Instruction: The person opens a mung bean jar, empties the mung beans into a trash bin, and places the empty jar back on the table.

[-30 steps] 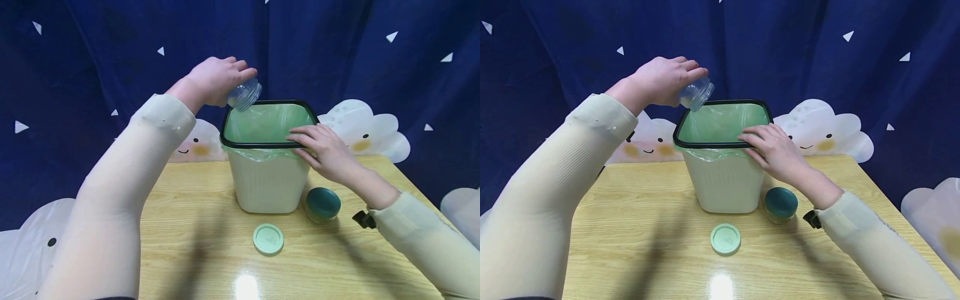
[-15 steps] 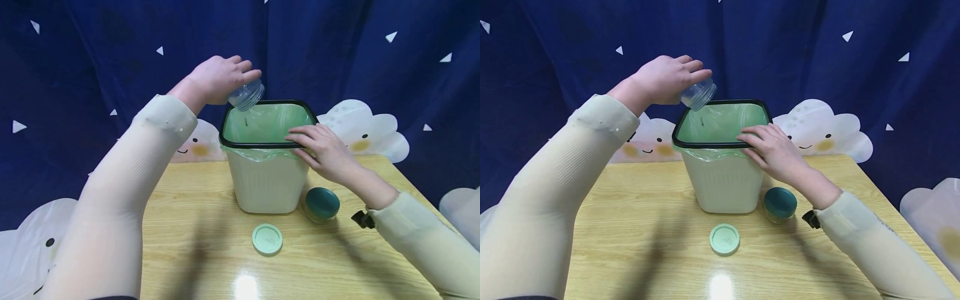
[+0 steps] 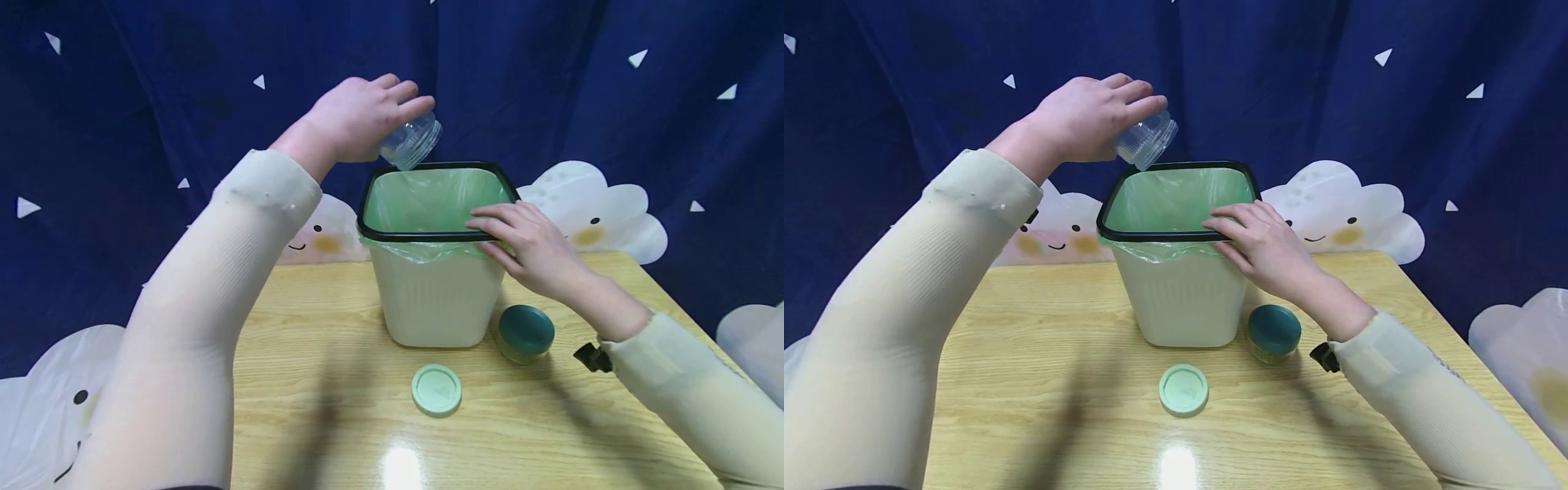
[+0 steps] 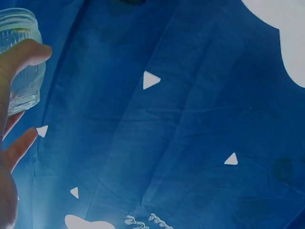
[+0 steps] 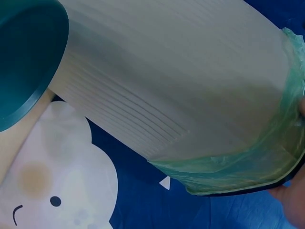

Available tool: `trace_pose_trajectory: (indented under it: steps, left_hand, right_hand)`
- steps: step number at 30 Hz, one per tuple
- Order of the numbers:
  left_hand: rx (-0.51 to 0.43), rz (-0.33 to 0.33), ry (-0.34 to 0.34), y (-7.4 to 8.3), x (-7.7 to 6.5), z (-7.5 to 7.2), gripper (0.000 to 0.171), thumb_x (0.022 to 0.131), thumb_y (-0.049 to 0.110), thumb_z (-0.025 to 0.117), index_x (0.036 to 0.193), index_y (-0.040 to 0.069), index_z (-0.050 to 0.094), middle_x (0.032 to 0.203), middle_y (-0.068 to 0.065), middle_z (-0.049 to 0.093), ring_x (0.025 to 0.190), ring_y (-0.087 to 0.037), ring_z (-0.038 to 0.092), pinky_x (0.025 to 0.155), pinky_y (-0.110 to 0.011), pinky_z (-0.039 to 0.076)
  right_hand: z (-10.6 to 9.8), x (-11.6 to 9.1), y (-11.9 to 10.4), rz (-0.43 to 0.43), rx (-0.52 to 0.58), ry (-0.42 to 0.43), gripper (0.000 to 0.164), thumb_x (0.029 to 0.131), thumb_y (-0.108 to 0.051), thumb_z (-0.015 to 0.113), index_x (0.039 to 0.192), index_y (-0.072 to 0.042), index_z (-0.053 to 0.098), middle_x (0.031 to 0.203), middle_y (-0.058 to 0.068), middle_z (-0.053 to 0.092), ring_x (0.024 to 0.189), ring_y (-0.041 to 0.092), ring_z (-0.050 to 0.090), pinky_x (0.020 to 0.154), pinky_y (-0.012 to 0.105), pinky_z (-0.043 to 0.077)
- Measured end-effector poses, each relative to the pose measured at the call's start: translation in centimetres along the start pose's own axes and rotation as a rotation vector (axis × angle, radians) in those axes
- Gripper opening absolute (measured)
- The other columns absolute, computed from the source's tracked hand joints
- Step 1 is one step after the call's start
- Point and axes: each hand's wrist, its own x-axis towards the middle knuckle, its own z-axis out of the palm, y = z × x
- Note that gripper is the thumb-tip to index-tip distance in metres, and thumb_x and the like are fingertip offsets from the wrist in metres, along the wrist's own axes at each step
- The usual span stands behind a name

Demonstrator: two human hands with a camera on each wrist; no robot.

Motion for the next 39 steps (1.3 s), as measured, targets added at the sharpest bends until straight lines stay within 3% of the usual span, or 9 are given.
trace_pose_trajectory:
  steps: [4,10,14,21,27,33,39]
  left_hand:
    - [-0.009,-0.033,0.043,-0.2,-0.2,-0.2,0.079,0.083,0.003,0.072,0.149,0.012,0.030,0.142,-0.019,0.041,0.127,-0.036,0.042,0.099,-0.048,0.044]
    - [0.069,0.062,-0.063,0.0,-0.2,0.5,0.077,0.085,-0.006,0.067,0.149,0.010,0.029,0.141,-0.022,0.040,0.123,-0.039,0.043,0.096,-0.050,0.045]
    - [0.062,0.024,-0.025,-0.2,-0.2,0.7,0.077,0.084,-0.002,0.070,0.149,0.011,0.030,0.142,-0.021,0.040,0.124,-0.038,0.043,0.098,-0.049,0.044]
    - [0.152,0.075,-0.078,-0.3,-0.2,0.6,0.076,0.086,-0.010,0.064,0.150,0.010,0.026,0.143,-0.024,0.038,0.124,-0.039,0.042,0.095,-0.048,0.046]
    - [0.153,0.058,0.011,-0.4,-0.3,0.8,0.071,0.088,-0.008,0.061,0.149,0.010,0.030,0.142,-0.022,0.040,0.123,-0.038,0.044,0.093,-0.047,0.048]
    - [0.127,0.089,0.005,0.3,0.2,1.0,0.076,0.086,-0.005,0.067,0.150,0.011,0.030,0.145,-0.021,0.039,0.127,-0.038,0.041,0.096,-0.049,0.046]
    - [0.100,0.042,0.061,0.4,0.5,0.9,0.072,0.089,0.001,0.066,0.150,0.013,0.030,0.145,-0.020,0.038,0.128,-0.037,0.041,0.097,-0.049,0.045]
  right_hand:
    - [0.1,0.1,0.0,-0.001,0.001,0.000,0.034,0.086,-0.009,0.069,0.119,-0.005,0.065,0.123,0.013,0.061,0.108,0.033,0.055,0.095,0.047,0.038]
    - [0.2,0.2,0.1,-0.007,0.005,-0.002,0.034,0.085,-0.009,0.070,0.119,-0.006,0.065,0.122,0.013,0.061,0.107,0.033,0.055,0.093,0.046,0.039]
    - [0.1,0.2,0.1,-0.006,0.007,0.000,0.034,0.085,-0.008,0.070,0.119,-0.006,0.065,0.122,0.013,0.061,0.107,0.033,0.055,0.093,0.047,0.039]
    - [0.2,0.1,0.2,0.001,0.001,-0.005,0.034,0.085,-0.008,0.070,0.119,-0.005,0.065,0.123,0.013,0.061,0.108,0.033,0.055,0.094,0.047,0.038]
    - [0.1,0.1,0.4,-0.005,0.000,-0.003,0.035,0.085,-0.008,0.070,0.119,-0.006,0.065,0.123,0.013,0.061,0.107,0.034,0.055,0.093,0.047,0.038]
    - [0.2,-0.2,0.3,0.000,0.000,-0.008,0.034,0.084,-0.008,0.070,0.118,-0.005,0.065,0.122,0.013,0.061,0.106,0.034,0.055,0.092,0.046,0.039]
    - [0.2,-0.4,0.3,0.004,-0.001,0.000,0.033,0.085,-0.009,0.070,0.118,-0.005,0.065,0.122,0.013,0.061,0.107,0.033,0.055,0.094,0.048,0.039]
